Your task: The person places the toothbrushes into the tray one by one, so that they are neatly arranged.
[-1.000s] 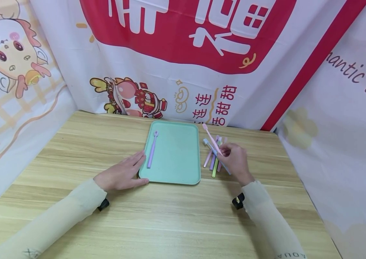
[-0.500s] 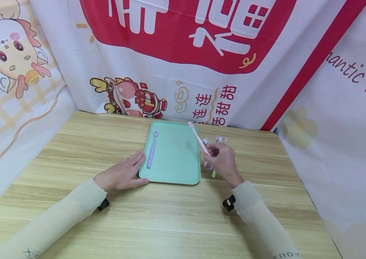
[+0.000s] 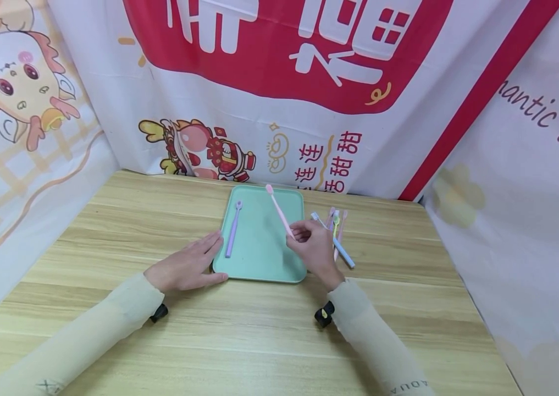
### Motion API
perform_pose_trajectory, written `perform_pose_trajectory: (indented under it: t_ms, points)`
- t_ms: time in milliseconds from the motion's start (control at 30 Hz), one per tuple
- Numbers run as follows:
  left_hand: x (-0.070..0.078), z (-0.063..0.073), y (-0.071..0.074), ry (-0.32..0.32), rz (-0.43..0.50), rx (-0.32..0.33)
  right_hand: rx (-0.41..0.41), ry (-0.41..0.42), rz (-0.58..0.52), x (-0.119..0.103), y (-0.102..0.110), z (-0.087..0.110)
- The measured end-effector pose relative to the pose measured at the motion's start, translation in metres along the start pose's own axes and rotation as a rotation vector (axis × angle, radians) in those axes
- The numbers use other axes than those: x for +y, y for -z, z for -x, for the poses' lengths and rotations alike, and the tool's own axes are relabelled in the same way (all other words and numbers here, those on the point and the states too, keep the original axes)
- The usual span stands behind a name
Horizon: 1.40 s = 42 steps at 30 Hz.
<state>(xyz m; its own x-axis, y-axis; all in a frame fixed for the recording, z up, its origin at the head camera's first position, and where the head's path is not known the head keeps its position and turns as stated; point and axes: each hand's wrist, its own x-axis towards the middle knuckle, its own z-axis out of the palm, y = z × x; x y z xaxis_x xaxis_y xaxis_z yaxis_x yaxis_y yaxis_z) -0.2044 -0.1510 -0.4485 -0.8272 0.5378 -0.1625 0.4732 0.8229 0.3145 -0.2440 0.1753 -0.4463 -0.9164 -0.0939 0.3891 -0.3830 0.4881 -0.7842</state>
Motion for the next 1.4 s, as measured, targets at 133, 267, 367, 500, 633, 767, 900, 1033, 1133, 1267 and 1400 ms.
perform_pose_trajectory:
  t_ms: [133, 267, 367, 500, 633, 767, 900, 1033, 1133, 1267, 1400]
  points:
    - [0.001, 0.0, 0.0, 0.004, 0.002, -0.001, 0.017, -0.017, -0.04, -0.004, -0.016, 0.0]
    - [0.002, -0.001, 0.001, 0.004, 0.003, 0.0, 0.047, -0.042, -0.057, -0.009, -0.031, -0.002]
    - [0.002, -0.002, 0.0, 0.003, -0.003, -0.005, 0.058, -0.082, -0.085, -0.014, -0.041, -0.003]
    - [0.001, -0.002, 0.001, 0.007, -0.008, -0.01, 0.083, -0.12, -0.111, -0.02, -0.054, -0.005]
    - [0.002, -0.002, 0.002, 0.008, -0.011, -0.009, 0.135, -0.139, -0.112, -0.024, -0.066, -0.009]
    - [0.003, -0.002, 0.003, 0.007, -0.013, -0.008, 0.176, -0.16, -0.123, -0.029, -0.076, -0.014]
    - [0.003, -0.003, 0.002, 0.006, -0.015, -0.009, 0.209, -0.189, -0.131, -0.032, -0.087, -0.015]
    - [0.002, -0.003, 0.002, 0.004, -0.012, -0.007, 0.227, -0.231, -0.136, -0.034, -0.097, -0.016]
    - [0.002, -0.003, 0.002, 0.0, -0.014, -0.002, 0.223, -0.263, -0.139, -0.035, -0.103, -0.017]
    - [0.002, -0.003, 0.001, -0.003, -0.022, 0.003, 0.225, -0.306, -0.131, -0.035, -0.109, -0.017]
    - [0.002, -0.002, 0.001, -0.002, -0.023, 0.006, 0.218, -0.352, -0.098, -0.036, -0.115, -0.017]
